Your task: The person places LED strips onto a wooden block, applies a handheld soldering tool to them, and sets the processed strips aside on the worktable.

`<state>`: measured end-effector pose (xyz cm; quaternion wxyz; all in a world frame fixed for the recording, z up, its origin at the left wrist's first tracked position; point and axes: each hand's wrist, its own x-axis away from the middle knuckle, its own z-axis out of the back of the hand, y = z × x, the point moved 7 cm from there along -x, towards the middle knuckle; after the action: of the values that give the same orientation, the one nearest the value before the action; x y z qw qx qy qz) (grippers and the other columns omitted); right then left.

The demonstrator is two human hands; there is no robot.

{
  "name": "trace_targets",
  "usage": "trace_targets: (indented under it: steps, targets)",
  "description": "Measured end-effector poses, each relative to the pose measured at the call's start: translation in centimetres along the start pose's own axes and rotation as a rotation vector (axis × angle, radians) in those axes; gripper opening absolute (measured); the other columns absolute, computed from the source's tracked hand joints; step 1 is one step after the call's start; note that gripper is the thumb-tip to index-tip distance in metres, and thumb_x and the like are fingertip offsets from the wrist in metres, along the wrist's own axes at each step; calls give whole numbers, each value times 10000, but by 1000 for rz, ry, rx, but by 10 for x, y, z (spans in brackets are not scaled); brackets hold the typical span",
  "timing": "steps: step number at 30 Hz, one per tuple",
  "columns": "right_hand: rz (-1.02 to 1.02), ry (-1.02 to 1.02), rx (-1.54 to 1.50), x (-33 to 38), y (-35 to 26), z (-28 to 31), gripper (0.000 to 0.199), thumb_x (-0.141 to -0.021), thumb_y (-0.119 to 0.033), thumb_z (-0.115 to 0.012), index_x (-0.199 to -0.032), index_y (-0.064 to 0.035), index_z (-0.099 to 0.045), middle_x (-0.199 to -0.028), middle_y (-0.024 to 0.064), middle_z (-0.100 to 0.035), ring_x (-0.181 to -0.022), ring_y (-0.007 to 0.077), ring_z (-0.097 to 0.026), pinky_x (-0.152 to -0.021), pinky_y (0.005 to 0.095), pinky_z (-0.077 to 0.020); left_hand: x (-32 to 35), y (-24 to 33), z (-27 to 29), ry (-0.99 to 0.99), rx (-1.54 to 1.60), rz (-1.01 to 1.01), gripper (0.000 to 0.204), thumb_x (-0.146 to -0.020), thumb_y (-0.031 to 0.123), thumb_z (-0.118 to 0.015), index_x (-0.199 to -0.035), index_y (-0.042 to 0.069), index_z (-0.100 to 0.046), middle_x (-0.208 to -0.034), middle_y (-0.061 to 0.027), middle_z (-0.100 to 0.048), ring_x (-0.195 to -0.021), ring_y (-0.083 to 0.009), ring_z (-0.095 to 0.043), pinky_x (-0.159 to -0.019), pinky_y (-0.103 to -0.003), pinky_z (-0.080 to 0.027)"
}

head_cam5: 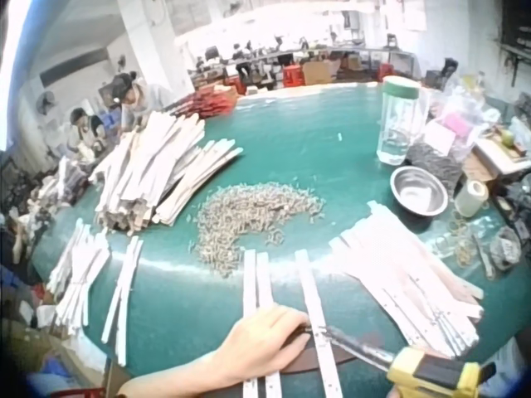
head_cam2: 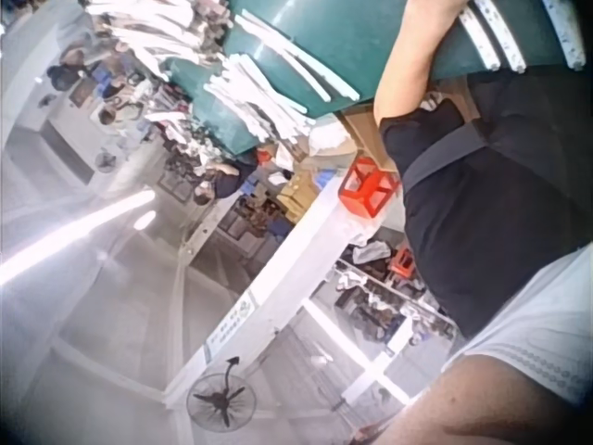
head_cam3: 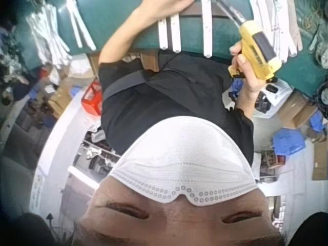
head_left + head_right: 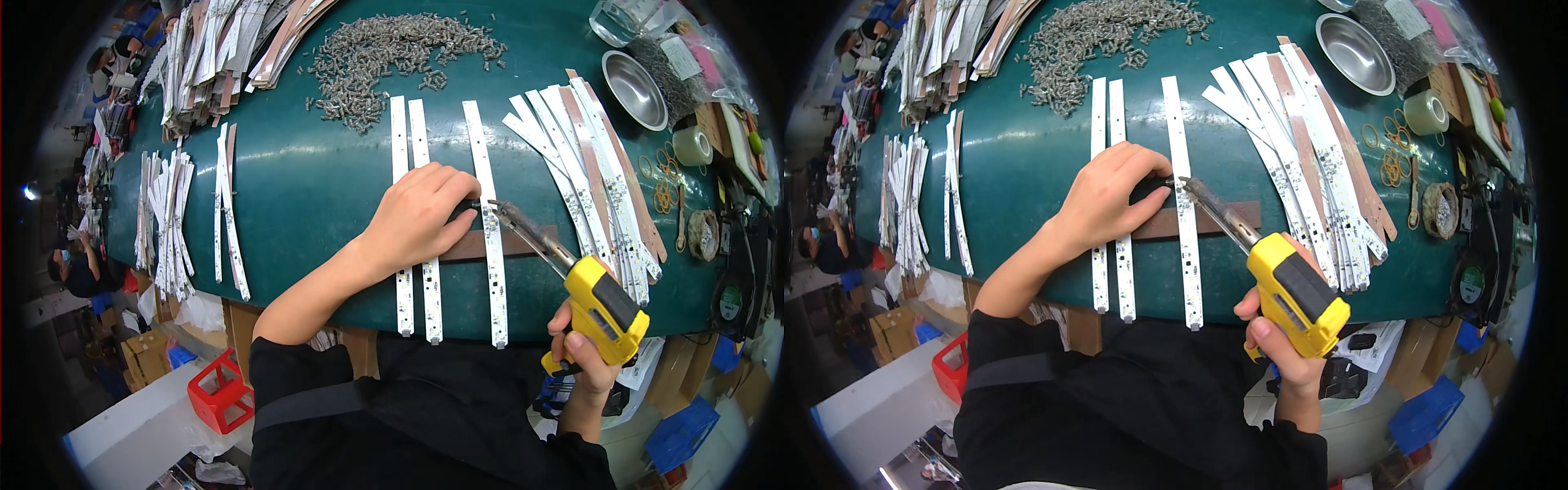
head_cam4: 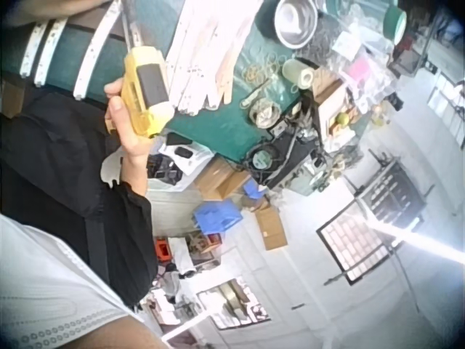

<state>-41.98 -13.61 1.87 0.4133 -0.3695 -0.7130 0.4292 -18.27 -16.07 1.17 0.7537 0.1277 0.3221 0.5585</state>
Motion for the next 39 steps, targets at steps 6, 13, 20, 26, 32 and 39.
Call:
trace_targets:
  steps: [6,13,20,26,32,39]
  targets:
    - [6,11,33,3,3,1,783,-772,-68,-670,-1463,-6,-305,-837,154,-624,-571,114,-554,-506,208,-463,-2,-2,-7,-9,-21,-24,167,-755,54,-709,-903,72,-632,-847,-48,-625,-786,-250,-597,-688,-357,-488]
    - [69,59,12,4,-1,7,786,-752,-62,-679,-1450,18,-326,-886,152,-622,-738,144,-615,-516,206,-484,-2,7,-3,90,-64,-146,164,-713,35,-717,-861,92,-675,-816,-25,-612,-740,-223,-584,-653,-348,-487]
    - [46,65,16,5,1,6,779,-755,-60,-673,-1450,12,-328,-891,152,-625,-724,141,-617,-504,204,-487,-3,11,-4,93,-111,-183,165,-711,26,-710,-857,81,-658,-809,-34,-612,-743,-223,-593,-655,-349,-489]
    - [22,7,17,1,3,-4,756,-766,-14,-679,-1445,-7,-347,-833,150,-636,-572,114,-580,-494,205,-475,-2,3,-4,59,-1,-65,182,-750,27,-699,-906,67,-615,-813,-53,-629,-757,-244,-600,-674,-349,-488]
    - [-23,3,64,2,6,-2,757,-762,-1,-672,-1449,-9,-356,-846,137,-645,-559,102,-571,-484,200,-457,-3,2,-3,53,34,-42,196,-750,28,-701,-921,63,-609,-803,-50,-631,-760,-235,-600,-676,-344,-485]
    - [31,84,76,0,0,-6,752,-760,8,-663,-1446,3,-357,-829,131,-647,-556,92,-564,-487,199,-456,-3,1,-4,46,26,-36,197,-753,31,-701,-925,66,-610,-803,-50,-630,-755,-233,-598,-677,-343,-485]
